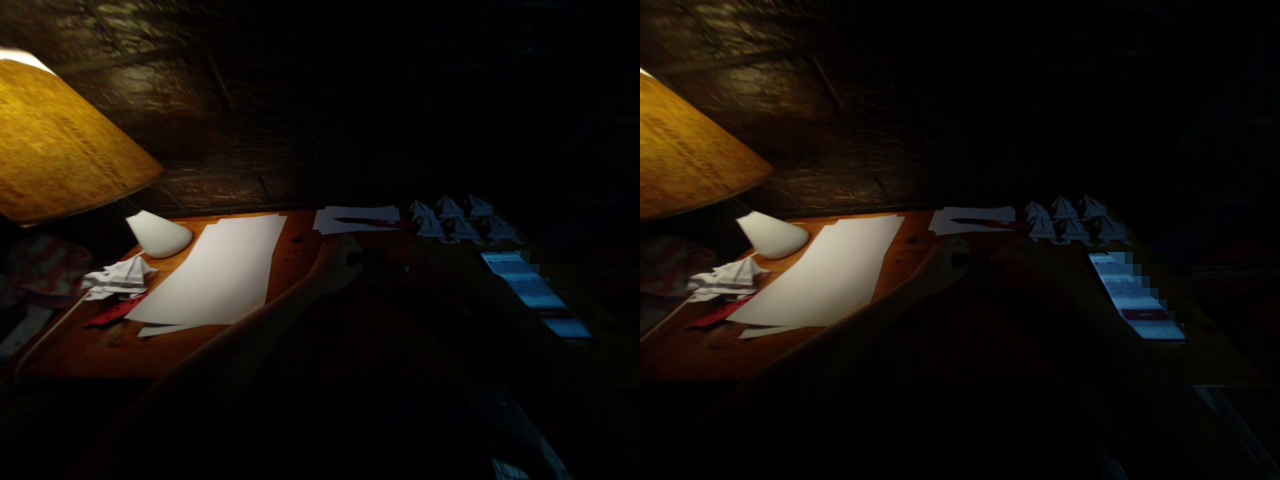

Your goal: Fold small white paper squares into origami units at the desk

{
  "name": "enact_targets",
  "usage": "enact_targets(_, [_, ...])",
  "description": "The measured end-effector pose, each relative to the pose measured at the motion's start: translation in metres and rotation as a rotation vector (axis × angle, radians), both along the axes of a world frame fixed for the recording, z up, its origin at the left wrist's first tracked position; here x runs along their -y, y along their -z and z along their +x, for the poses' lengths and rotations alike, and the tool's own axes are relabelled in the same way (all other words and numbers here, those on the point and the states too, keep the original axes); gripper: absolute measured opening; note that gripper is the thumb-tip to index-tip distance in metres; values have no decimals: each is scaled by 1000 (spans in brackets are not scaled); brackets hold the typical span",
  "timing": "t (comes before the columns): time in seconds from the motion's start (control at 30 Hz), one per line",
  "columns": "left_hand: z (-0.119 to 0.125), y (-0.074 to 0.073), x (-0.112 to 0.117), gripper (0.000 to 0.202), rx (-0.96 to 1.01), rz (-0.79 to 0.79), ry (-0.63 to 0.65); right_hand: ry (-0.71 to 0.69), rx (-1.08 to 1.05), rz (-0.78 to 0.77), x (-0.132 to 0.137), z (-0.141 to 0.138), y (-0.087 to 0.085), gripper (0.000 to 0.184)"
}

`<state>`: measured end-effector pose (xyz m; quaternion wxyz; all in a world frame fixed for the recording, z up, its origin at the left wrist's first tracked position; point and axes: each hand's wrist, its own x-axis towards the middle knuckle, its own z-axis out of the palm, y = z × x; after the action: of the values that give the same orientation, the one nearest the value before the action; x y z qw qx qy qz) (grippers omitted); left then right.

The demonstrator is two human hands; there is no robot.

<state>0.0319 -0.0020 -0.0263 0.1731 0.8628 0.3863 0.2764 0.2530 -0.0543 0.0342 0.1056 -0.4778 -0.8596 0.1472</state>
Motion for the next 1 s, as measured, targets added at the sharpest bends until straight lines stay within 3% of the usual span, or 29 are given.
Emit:
enact_targets(0.1, [1,-1,-1,15,32,-10,-21,-14,28,-18,2,1,-1,3])
enact_targets(0.27, [4,-5,0,17,182,-181,-64,-10,42,-61,7,6,2,33])
enact_targets(0.33, [4,-7,0,15,204,-230,-63,-10,39,-67,7,6,2,36])
enact_targets(0.57, [5,-6,1,18,223,-296,-47,-32,43,-73,8,3,-4,36])
enact_targets(0.7, [4,-4,-1,20,222,-325,-50,-43,52,-55,7,0,-9,22])
enact_targets(1.0, [6,-8,0,27,203,-356,-67,-112,216,-35,2,-6,-15,20])
